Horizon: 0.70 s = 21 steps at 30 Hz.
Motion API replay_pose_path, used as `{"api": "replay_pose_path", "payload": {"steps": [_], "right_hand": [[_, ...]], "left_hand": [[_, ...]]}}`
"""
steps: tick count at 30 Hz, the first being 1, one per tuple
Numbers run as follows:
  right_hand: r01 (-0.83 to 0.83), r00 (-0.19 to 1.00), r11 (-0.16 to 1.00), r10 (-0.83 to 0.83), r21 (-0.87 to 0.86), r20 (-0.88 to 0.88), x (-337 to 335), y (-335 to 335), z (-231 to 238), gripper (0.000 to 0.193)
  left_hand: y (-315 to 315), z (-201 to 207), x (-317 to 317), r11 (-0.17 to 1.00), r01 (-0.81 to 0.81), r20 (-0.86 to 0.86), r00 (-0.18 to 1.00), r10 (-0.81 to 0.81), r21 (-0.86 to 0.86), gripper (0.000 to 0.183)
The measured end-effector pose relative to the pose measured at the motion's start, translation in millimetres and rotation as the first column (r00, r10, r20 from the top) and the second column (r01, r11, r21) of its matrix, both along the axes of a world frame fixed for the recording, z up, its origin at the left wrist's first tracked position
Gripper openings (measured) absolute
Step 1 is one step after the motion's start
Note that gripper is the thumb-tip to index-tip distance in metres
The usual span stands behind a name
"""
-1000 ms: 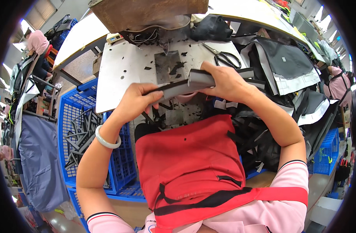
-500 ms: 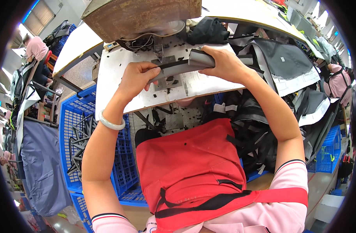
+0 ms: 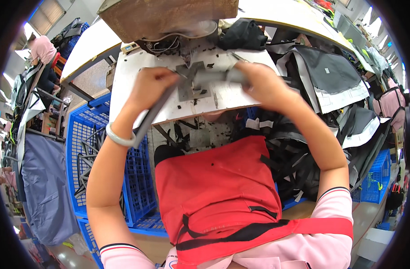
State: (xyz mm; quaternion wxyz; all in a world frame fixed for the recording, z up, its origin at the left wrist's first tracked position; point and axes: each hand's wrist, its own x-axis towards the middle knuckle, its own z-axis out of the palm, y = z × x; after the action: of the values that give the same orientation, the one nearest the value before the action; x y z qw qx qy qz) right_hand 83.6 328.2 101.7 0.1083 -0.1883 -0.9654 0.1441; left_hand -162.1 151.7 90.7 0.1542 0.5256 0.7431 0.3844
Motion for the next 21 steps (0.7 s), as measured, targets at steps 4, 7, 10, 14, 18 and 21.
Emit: {"api": "replay_pose_path", "payload": {"steps": [4,7,10,14,18,21], "right_hand": [[-0.429,0.781,0.630,0.619,0.647,-0.085,-11.7,-132.5,-72.4,0.018],[-0.502,0.858,0.752,0.496,0.428,0.135,-28.5,-162.5,-89.5,0.012],[-0.422,0.907,0.890,0.416,0.174,0.068,-27.7,-101.4,-69.4,0.013],[-0.195,0.979,0.979,0.191,0.053,0.073,10.1,-29.3,-26.0,0.039],[-0.112,0.993,0.982,0.114,-0.152,0.004,25.5,-18.1,-11.0,0.045],[-0.086,0.995,0.988,0.079,-0.129,-0.061,22.7,-7.0,2.3,0.045]], "left_hand": [[15.2,7.6,80.2,0.944,0.272,0.131,0.959,-0.251,-0.185,0.023],[21.4,4.1,94.9,0.961,0.247,0.456,0.874,-0.165,-0.126,0.026],[-4.7,-34.3,59.5,0.978,0.209,0.507,0.845,-0.173,-0.014,0.029],[-62.8,-42.8,44.0,0.909,0.318,0.541,0.831,-0.130,-0.270,0.027],[-58.3,-9.2,53.5,0.939,0.217,0.543,0.839,-0.039,-0.268,0.025],[-40.2,6.7,50.7,0.980,0.101,0.347,0.937,-0.036,-0.169,0.023]]}}
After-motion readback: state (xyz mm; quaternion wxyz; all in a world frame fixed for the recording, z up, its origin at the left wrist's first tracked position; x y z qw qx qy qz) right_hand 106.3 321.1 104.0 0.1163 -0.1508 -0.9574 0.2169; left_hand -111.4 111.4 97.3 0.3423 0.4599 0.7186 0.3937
